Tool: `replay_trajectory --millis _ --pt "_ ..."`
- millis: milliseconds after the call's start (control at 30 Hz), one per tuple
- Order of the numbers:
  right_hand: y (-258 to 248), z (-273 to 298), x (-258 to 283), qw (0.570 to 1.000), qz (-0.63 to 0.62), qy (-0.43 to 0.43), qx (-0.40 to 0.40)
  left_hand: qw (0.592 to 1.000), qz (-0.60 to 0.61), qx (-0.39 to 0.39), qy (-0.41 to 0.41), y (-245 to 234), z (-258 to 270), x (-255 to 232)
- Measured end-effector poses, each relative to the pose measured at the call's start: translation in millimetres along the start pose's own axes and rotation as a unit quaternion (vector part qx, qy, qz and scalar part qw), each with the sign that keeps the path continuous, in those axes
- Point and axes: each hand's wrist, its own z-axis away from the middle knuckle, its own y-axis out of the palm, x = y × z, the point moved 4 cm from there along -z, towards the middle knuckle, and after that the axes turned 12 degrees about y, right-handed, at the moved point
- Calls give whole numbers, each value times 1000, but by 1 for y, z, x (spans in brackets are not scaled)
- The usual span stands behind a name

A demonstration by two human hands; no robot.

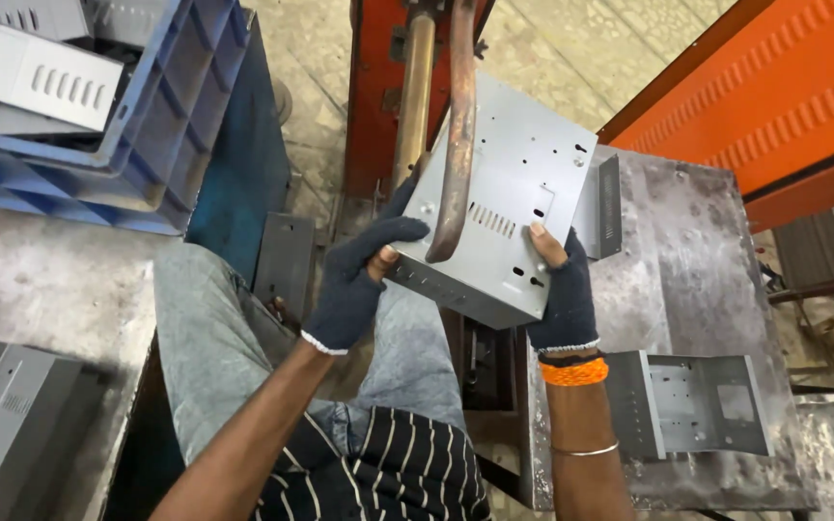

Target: The recorder is using a spot welding machine to join metal plates and form a protective enclosure.

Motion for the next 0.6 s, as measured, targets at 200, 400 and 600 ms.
replay_trajectory --millis 200,400,600 --pt "16 6 1 993 97 -62 40 999 -32 -27 17 -1 11 23" --pt "13 1 -2 991 103 -70 37 997 -61 -46 30 5 4 -2" --pt "17 -5 1 988 135 -64 43 996 -73 -37 42 7 -5 -17"
